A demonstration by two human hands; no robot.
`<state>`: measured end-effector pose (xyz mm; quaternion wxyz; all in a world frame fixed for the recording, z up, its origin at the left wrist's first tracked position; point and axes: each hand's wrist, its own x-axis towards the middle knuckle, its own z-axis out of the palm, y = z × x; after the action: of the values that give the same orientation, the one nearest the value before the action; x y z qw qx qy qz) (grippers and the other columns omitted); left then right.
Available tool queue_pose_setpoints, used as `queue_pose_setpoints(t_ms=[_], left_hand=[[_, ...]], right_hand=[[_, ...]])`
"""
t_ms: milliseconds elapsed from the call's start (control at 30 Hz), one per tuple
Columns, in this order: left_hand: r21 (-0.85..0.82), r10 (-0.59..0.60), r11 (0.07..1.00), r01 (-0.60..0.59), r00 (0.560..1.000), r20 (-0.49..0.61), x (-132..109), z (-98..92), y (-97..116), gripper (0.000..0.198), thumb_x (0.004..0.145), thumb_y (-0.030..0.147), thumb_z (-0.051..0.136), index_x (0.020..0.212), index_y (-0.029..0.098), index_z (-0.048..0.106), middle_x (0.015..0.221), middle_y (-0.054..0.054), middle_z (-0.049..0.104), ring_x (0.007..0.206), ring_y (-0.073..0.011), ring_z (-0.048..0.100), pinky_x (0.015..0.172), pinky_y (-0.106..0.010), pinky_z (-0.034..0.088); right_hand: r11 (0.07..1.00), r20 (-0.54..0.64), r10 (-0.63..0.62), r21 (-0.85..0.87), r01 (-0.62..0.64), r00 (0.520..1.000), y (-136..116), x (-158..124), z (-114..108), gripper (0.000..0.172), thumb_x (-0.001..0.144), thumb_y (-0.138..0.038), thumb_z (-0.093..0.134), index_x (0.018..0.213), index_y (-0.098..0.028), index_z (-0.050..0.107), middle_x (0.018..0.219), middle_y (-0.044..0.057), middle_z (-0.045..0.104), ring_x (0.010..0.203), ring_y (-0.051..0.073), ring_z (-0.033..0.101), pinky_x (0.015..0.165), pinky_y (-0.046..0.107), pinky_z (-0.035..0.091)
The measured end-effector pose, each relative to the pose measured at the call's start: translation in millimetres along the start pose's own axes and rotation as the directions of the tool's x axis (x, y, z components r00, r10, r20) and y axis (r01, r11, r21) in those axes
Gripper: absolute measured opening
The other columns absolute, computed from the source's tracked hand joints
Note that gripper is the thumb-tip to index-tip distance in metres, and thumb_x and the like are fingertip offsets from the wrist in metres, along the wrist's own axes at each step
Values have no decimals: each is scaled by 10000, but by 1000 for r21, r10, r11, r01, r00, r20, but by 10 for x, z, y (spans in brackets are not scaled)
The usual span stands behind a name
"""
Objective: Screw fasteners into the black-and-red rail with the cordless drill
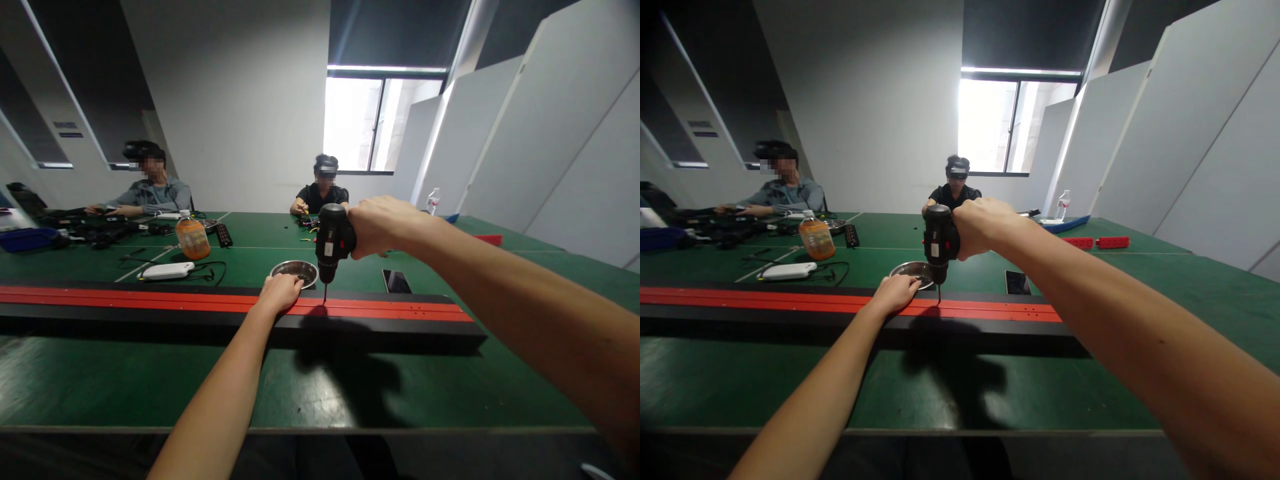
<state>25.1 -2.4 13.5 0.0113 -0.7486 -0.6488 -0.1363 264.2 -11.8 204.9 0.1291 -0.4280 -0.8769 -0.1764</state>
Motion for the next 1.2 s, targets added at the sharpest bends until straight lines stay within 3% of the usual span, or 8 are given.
queue_pose_setpoints(t_ms=[167, 400, 633, 900, 1067, 1200], left_hand=[[-6, 1, 1000, -1, 1000, 4, -23, -22, 25, 511, 988, 489, 345, 1009, 217, 777, 1081, -169, 758, 1066, -333, 669, 945, -449, 426], [-14, -4, 1000, 4, 1000, -13, -17, -9, 16, 480, 981, 475, 368, 993, 220, 775, 1054, -157, 763, 1037, -316, 678, 935, -430, 433], [1, 2, 1000, -2, 1000, -17, -10, 14, 7, 505, 986, 495, 351, 975, 223, 776, 1046, -151, 767, 1015, -309, 685, 919, -420, 442], [19, -18, 1000, 17, 1000, 12, -15, -7, 24, 558, 990, 513, 336, 947, 197, 793, 1045, -177, 765, 1045, -322, 681, 934, -421, 439], [17, -15, 1000, 15, 1000, 2, -31, -27, 33, 547, 990, 504, 340, 962, 194, 790, 1051, -175, 765, 1035, -314, 685, 919, -413, 447], [15, -11, 1000, 11, 1000, -5, -24, -16, 29, 551, 989, 518, 336, 976, 196, 784, 1057, -175, 763, 1031, -311, 685, 930, -418, 446]], right_hand=[[1000, 21, 6, -8, -6, 1000, -53, 65, -23, 551, 476, -393, 895, 993, -302, 725, 625, 24, 616, 624, 224, 596, 552, 333, 342], [1000, 17, 18, -9, -18, 1000, -101, 39, -53, 445, 501, -434, 883, 887, -286, 718, 597, 22, 593, 590, 213, 582, 538, 336, 326], [999, -30, -18, 36, 19, 999, -73, 6, -51, 501, 521, -485, 870, 960, -315, 700, 594, 9, 590, 577, 210, 584, 521, 335, 308], [995, -4, 96, -22, -96, 995, 39, -107, 15, 467, 510, -435, 866, 933, -285, 735, 629, 38, 611, 641, 249, 617, 555, 344, 370], [950, 76, 243, 181, -253, 967, 316, -324, 41, 321, 507, -429, 868, 744, -253, 741, 545, 16, 573, 598, 226, 601, 561, 347, 396], [860, -17, 367, 387, -332, 930, 466, -499, 156, 315, 534, -445, 854, 766, -249, 770, 615, 21, 657, 639, 235, 630, 575, 351, 438]])
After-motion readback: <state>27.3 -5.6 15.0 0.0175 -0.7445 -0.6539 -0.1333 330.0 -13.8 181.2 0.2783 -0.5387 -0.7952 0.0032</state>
